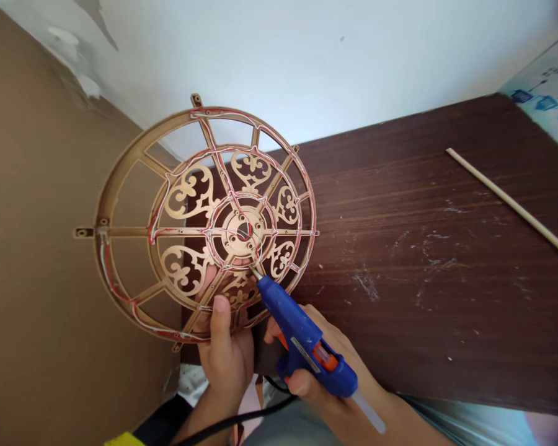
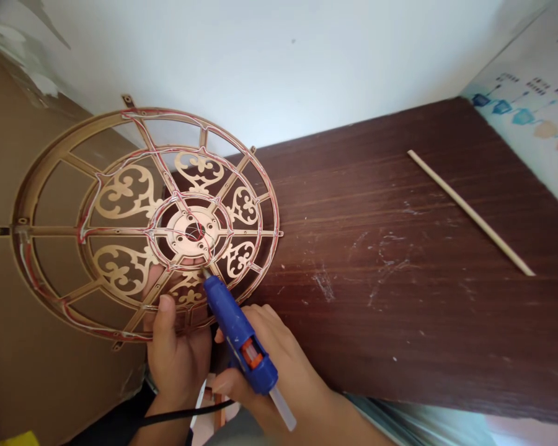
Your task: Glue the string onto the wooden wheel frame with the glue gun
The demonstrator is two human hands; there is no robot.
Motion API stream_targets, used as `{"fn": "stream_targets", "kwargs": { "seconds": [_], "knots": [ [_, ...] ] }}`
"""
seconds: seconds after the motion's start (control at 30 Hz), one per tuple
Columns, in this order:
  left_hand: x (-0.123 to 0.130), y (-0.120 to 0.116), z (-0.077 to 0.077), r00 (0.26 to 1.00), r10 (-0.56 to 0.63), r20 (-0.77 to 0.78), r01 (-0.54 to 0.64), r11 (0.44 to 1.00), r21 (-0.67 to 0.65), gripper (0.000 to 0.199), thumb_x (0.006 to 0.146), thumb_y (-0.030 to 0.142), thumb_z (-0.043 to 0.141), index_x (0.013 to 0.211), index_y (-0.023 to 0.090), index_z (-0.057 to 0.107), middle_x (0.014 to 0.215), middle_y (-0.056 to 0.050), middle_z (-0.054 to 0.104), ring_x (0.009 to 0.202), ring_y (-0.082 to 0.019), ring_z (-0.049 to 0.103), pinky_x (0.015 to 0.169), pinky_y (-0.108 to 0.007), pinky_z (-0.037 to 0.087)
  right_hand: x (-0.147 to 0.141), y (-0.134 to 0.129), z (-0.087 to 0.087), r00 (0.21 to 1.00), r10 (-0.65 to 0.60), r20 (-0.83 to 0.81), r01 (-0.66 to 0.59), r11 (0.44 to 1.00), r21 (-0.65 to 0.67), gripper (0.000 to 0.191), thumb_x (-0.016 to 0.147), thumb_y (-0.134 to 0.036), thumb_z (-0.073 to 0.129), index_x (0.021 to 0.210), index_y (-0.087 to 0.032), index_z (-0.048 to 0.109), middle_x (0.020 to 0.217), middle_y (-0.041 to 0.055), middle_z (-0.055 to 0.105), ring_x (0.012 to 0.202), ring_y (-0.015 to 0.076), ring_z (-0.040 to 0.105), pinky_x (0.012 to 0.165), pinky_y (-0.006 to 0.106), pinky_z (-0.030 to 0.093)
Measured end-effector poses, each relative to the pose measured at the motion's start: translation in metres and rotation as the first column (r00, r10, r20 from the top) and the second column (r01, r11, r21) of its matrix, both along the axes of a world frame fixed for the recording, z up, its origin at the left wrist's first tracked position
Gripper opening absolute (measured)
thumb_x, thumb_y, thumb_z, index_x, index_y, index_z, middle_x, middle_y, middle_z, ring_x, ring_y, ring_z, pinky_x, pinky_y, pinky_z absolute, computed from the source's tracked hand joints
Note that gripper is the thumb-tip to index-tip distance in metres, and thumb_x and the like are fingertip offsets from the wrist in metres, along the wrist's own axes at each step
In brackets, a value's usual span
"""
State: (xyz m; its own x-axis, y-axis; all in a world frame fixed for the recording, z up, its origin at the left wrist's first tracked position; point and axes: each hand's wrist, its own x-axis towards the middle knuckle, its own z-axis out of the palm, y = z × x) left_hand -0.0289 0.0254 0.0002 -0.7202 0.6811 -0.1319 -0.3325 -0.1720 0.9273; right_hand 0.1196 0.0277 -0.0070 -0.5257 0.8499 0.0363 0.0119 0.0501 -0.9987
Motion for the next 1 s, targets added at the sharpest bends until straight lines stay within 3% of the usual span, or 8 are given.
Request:
{"fn": "stream_targets", "kwargs": {
  "seconds": [0.43, 0.63, 0.8, 1.0],
  "knots": [
    [-0.002, 0.0003, -0.0005, 1.0, -0.006, -0.014, 0.006, 1.0, 0.003, 0.043, 0.094, 0.043, 0.082, 0.136, 0.039, 0.076, 0.144, -0.001, 0.076, 0.154, -0.026, 0.054, 0.13, -0.041, 0.045, -0.0004, 0.0006, 0.0019, 1.0, 0.022, -0.006, -0.022, 1.0, 0.013, 0.059, 0.104, -0.078, 0.046, 0.114, -0.024, 0.07, 0.102, 0.0067, 0.071, 0.097, 0.0238, 0.068, 0.095, 0.038, 0.057],
    [-0.0014, 0.0024, -0.001, 1.0, 0.017, -0.002, -0.017, 1.0, 0.021, 0.042, 0.09, 0.044, 0.087, 0.131, 0.038, 0.08, 0.148, 0.001, 0.074, 0.159, -0.025, 0.048, 0.13, -0.036, 0.045, -0.0009, 0.001, 0.0037, 1.0, 0.007, -0.015, -0.007, 1.0, -0.013, 0.058, 0.104, -0.078, 0.048, 0.114, -0.025, 0.069, 0.101, 0.0051, 0.07, 0.095, 0.0226, 0.067, 0.089, 0.035, 0.056],
    [-0.0008, 0.0013, 0.0008, 1.0, 0.022, 0.0, -0.022, 1.0, 0.019, 0.042, 0.086, 0.046, 0.09, 0.126, 0.038, 0.082, 0.156, 0.002, 0.068, 0.165, -0.027, 0.038, 0.134, -0.039, 0.039, -0.0019, 0.0012, 0.0026, 1.0, 0.009, -0.011, -0.009, 1.0, 0.008, 0.055, 0.104, -0.077, 0.049, 0.115, -0.026, 0.069, 0.102, 0.0038, 0.07, 0.095, 0.0217, 0.067, 0.089, 0.034, 0.056],
    [-0.001, -0.0009, -0.0006, 1.0, 0.019, 0.022, -0.019, 1.0, 0.003, 0.043, 0.082, 0.048, 0.093, 0.123, 0.038, 0.083, 0.16, 0.003, 0.064, 0.164, -0.03, 0.039, 0.134, -0.042, 0.039, -0.0009, -0.0004, 0.001, 1.0, 0.006, 0.004, -0.006, 0.998, 0.058, 0.054, 0.106, -0.076, 0.048, 0.116, -0.027, 0.068, 0.102, 0.0035, 0.071, 0.095, 0.0211, 0.068, 0.085, 0.033, 0.056]
  ]
}}
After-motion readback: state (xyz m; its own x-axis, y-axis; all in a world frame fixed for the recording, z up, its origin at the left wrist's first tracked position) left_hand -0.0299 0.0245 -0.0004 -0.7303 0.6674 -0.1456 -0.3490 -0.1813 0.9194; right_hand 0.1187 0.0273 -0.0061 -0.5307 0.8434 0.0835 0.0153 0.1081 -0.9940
